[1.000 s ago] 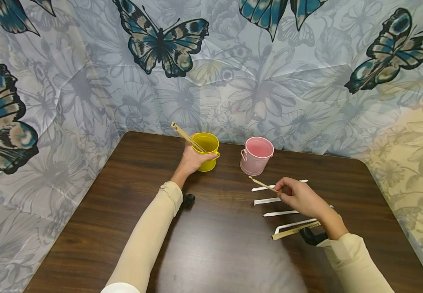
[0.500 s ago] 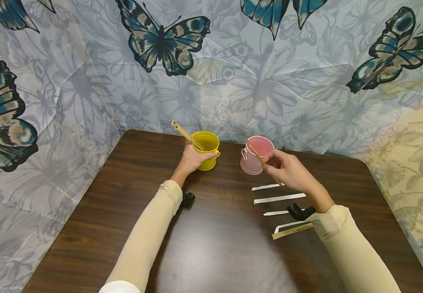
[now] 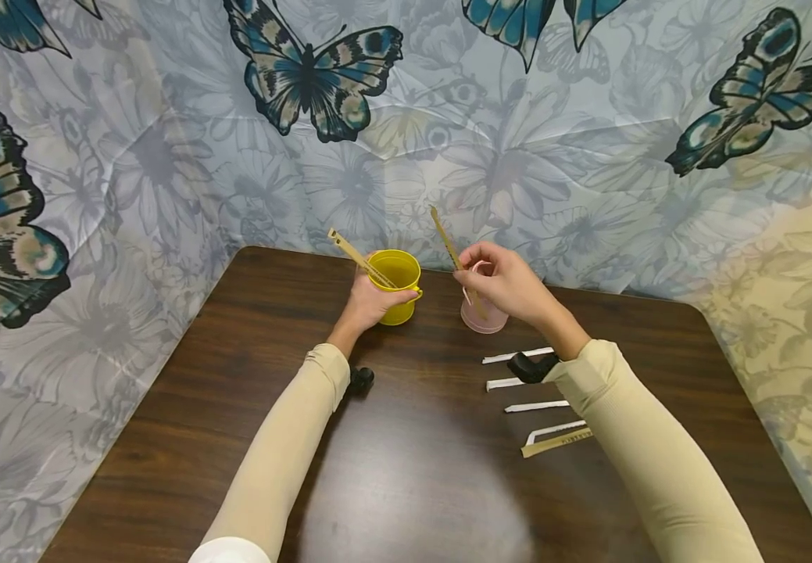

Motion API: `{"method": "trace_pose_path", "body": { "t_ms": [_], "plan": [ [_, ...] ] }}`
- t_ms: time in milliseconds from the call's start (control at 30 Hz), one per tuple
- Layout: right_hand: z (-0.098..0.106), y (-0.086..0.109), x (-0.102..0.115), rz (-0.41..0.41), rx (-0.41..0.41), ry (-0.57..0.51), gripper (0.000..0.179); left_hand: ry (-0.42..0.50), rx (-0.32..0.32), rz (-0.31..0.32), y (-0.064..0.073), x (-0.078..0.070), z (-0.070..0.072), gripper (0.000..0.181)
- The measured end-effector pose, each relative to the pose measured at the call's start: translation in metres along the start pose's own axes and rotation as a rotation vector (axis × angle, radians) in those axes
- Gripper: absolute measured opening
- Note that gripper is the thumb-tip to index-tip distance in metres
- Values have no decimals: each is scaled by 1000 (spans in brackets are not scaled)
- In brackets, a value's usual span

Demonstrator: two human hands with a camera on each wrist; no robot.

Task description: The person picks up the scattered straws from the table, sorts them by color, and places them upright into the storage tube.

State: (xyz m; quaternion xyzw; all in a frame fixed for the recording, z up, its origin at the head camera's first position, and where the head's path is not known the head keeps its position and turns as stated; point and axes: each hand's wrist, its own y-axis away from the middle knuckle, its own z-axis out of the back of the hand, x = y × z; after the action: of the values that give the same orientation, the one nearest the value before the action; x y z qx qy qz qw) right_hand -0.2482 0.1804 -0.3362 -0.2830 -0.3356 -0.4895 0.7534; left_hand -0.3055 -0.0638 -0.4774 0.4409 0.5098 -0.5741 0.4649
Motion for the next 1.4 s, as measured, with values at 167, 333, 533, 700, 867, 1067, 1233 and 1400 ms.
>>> {"method": "trace_pose_path", "body": {
  "t_ms": [167,333,533,700,867,1067,1233,1400],
  "plan": [
    [-8,-16,13,19,-23,-69,20,-10,12,-23,-1,-1,1,86],
    [-21,-30,23,20,-57,-154,20,-6,16,3,0,0,2,88],
    [-36,-53,29,29,-100,-195,19,-8,19,11,2,2,5,91],
    [-42,-72,40,63,-144,-269,17,-28,28,-5,1,0,7,89],
    [-52,-86,52,125,-148,-324,17,-54,39,-10,-1,-2,8,88],
    [-71,-98,47,150,-111,-302,17,-32,43,14,0,-2,8,92],
    [-81,-100,35,118,-108,-266,17,-34,57,-9,-1,-1,6,91],
    [-86,-101,28,85,-91,-232,21,-49,42,-23,-1,0,6,91]
  ]
}}
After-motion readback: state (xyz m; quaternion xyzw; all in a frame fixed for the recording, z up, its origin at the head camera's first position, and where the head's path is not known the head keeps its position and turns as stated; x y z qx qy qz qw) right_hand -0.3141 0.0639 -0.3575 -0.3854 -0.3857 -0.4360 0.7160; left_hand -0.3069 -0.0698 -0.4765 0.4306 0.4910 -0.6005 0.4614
